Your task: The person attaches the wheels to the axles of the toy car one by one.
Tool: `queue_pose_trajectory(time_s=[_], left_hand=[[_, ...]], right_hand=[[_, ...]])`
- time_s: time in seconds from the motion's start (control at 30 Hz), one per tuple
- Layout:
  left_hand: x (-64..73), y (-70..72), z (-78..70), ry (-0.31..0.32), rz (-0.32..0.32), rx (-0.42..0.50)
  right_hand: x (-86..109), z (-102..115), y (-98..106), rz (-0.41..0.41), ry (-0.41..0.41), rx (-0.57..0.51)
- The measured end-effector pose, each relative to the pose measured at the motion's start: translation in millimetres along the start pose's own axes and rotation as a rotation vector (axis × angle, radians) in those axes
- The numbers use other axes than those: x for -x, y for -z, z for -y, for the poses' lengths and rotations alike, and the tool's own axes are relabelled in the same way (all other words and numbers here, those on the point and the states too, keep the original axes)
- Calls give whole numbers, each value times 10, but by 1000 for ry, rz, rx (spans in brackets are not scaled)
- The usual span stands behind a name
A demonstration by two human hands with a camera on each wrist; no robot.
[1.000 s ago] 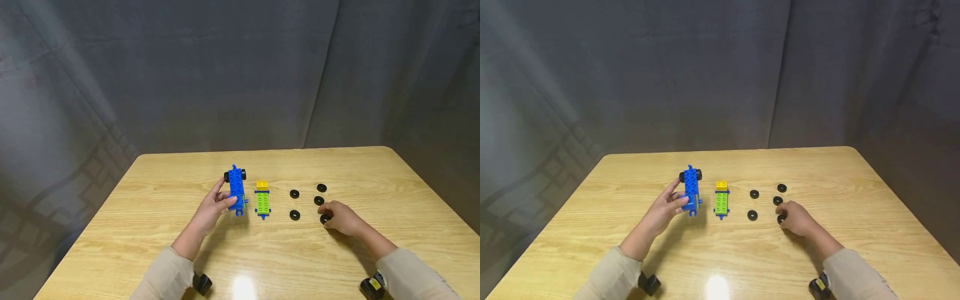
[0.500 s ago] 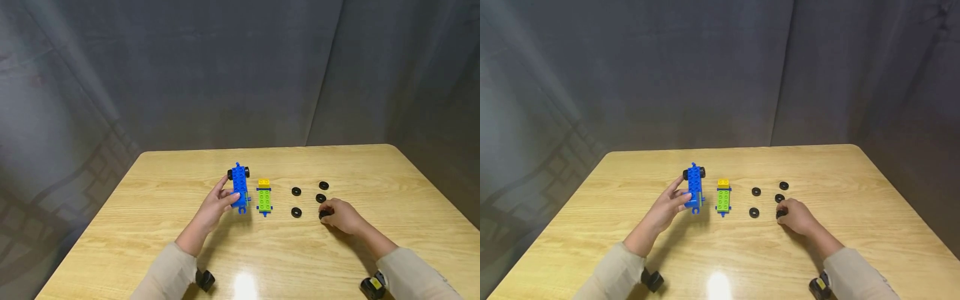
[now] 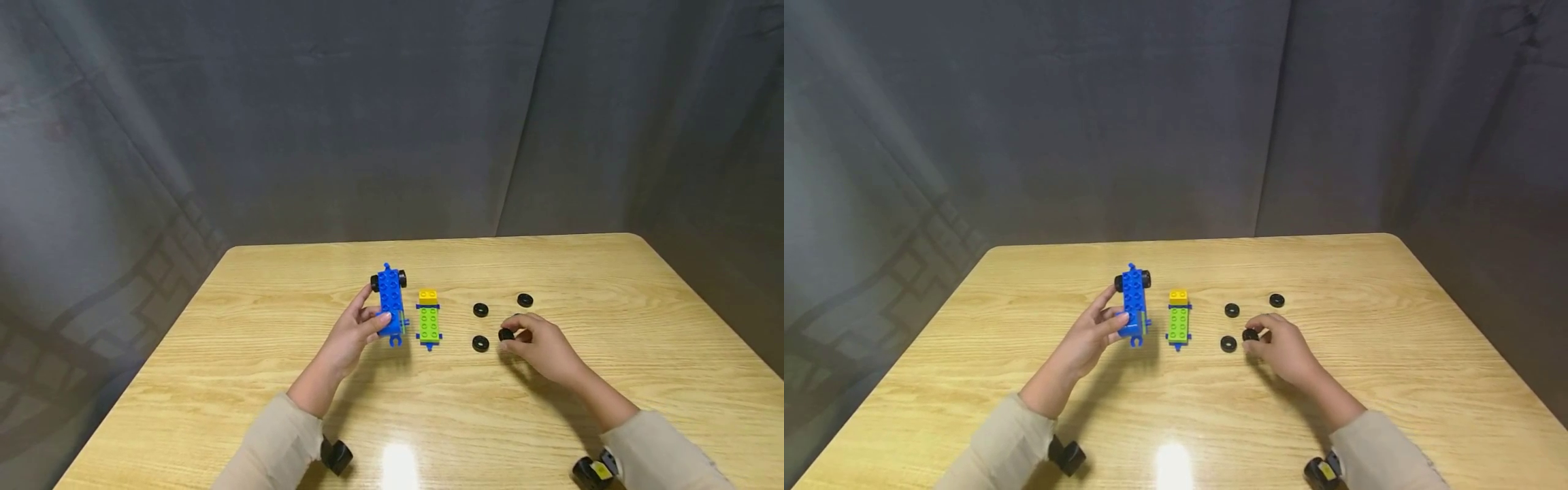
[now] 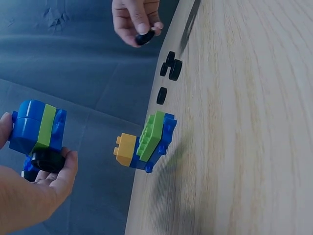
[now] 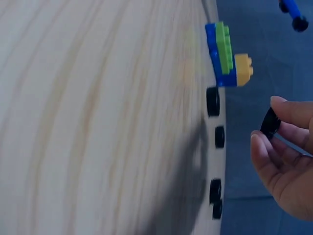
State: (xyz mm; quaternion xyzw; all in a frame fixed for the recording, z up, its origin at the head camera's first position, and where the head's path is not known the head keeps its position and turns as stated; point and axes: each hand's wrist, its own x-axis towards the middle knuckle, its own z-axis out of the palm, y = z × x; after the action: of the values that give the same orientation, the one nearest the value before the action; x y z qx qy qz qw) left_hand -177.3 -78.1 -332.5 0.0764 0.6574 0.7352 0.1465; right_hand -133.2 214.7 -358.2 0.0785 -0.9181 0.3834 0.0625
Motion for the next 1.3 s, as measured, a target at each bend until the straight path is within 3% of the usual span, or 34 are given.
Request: queue_pose_trajectory(time_s=[0.2,0.9,1.3], left_hand=[[-5,-12,9,4,0,3],[26,-87,4,-7,29,11],[31,-147,13,-8,87,15]], right_hand=[[1,132,-83,-41,6,-84],[-47,479,-293,-68,-16,-319],[-60,595,-391,-46,-44,-418]])
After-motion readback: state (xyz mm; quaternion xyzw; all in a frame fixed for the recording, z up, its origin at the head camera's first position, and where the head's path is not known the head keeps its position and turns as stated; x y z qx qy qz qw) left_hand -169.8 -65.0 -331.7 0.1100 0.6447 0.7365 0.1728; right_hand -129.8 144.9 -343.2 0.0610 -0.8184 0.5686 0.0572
